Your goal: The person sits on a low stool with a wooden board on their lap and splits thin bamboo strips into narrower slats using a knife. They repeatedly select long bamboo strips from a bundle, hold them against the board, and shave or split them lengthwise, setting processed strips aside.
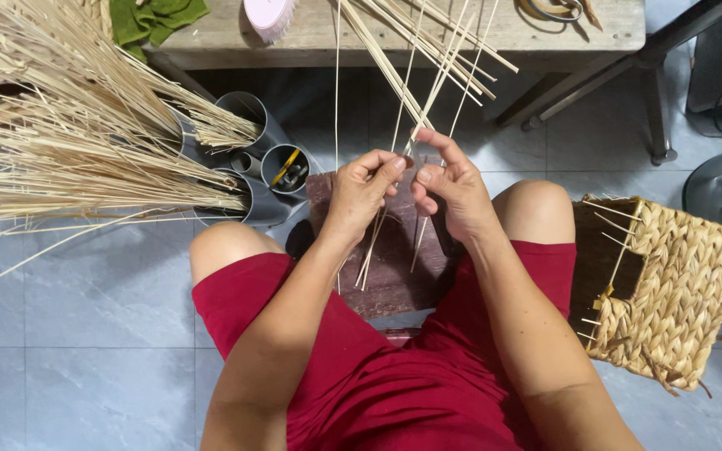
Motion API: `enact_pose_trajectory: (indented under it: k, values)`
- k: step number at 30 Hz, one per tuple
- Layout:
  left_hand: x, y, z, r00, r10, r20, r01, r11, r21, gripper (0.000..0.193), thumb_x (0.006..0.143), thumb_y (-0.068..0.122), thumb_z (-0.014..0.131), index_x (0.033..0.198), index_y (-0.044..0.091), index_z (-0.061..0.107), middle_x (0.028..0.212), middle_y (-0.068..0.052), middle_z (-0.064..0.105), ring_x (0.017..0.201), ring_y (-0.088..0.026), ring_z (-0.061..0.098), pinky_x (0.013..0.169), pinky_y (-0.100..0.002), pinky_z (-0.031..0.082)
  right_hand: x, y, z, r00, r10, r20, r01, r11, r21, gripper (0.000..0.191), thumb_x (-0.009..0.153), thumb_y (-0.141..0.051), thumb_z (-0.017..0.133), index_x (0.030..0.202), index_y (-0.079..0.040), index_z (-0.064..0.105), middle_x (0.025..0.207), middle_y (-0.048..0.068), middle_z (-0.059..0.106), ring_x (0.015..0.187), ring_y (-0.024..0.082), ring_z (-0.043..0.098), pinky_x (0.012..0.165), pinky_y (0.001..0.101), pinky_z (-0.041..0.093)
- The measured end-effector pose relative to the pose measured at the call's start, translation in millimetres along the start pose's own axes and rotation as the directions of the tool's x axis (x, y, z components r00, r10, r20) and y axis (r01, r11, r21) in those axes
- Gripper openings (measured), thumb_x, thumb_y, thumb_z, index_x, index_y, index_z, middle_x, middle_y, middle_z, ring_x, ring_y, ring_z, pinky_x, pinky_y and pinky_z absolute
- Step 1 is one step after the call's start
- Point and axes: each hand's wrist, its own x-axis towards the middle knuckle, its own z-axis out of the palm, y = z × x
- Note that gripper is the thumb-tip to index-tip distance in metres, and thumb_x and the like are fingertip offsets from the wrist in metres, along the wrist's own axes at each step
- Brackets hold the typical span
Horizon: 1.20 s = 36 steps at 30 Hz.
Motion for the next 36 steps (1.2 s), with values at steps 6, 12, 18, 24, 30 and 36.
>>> enact_pose_trajectory:
  k: [6,12,18,24,30,36]
  values:
    - [2.2,-3.3,1.0,0.999,0.028,-0.016,-0.028,0.999,-0.040,0.020,0.099,0.026,0.068,0.103,0.009,0.076,0.083,0.006,0.069,0.067,-0.001,0.057,0.054,-0.017,0.042,-1.9,7.8,-8.6,0.998,-0.023,-0.050,0.022,1.000,-0.022,0.040,0.101,-0.006,0.066,0.140,-0.004,0.057,0.079,0.007,0.067,0.061,0.010,0.054,0.056,0.0248,0.044]
    - [4.3,0.3,-8.1,0.996,-0.012,0.087,0.044,0.923,-0.382,0.020,0.103,0.022,0.065,0.108,0.006,0.075,0.084,0.004,0.066,0.065,-0.002,0.055,0.054,-0.016,0.039,-10.1,6.7,-14.2,0.989,0.042,0.144,-0.023,0.991,-0.132,0.029,0.099,-0.001,0.067,0.128,-0.002,0.068,0.078,0.010,0.068,0.059,0.011,0.055,0.055,0.0241,0.045]
    - [4.1,-1.2,-11.1,0.989,-0.058,0.135,0.108,0.908,-0.405,0.019,0.103,0.020,0.064,0.106,0.004,0.074,0.083,0.002,0.066,0.063,-0.002,0.054,0.050,-0.016,0.038,-5.0,5.5,-17.8,0.997,0.034,0.070,-0.018,0.976,-0.219,0.029,0.098,0.001,0.066,0.126,-0.001,0.070,0.081,0.010,0.070,0.065,0.011,0.061,0.055,0.0234,0.047]
    - [23.4,-2.8,-27.9,0.990,-0.065,-0.124,0.011,0.919,-0.393,0.020,0.102,0.020,0.063,0.106,0.003,0.073,0.080,0.002,0.060,0.062,-0.005,0.055,0.049,-0.018,0.042,-15.9,6.2,-26.8,0.951,0.202,0.233,-0.139,0.956,-0.260,0.030,0.094,0.004,0.066,0.123,0.000,0.073,0.073,0.011,0.069,0.054,0.011,0.056,0.049,0.0239,0.043]
    - [33.7,-3.7,-64.9,0.954,-0.105,-0.281,-0.069,0.834,-0.547,0.022,0.098,0.010,0.060,0.115,0.001,0.071,0.086,-0.002,0.059,0.066,-0.008,0.057,0.050,-0.023,0.046,-16.1,-22.0,-40.2,0.984,-0.105,0.146,0.082,0.984,0.157,0.029,0.102,-0.005,0.068,0.131,-0.004,0.070,0.074,0.007,0.065,0.052,0.009,0.049,0.049,0.0241,0.039]
    - [44.5,-3.4,-107.0,0.849,-0.186,-0.495,-0.163,0.798,-0.580,0.034,0.091,0.002,0.058,0.124,0.010,0.057,0.082,-0.005,0.060,0.060,-0.014,0.058,0.048,-0.029,0.048,-9.3,-26.3,-25.7,0.993,-0.013,-0.118,0.010,1.000,-0.026,0.042,0.098,-0.010,0.070,0.138,-0.002,0.063,0.076,0.006,0.063,0.056,0.011,0.048,0.054,0.0273,0.039]
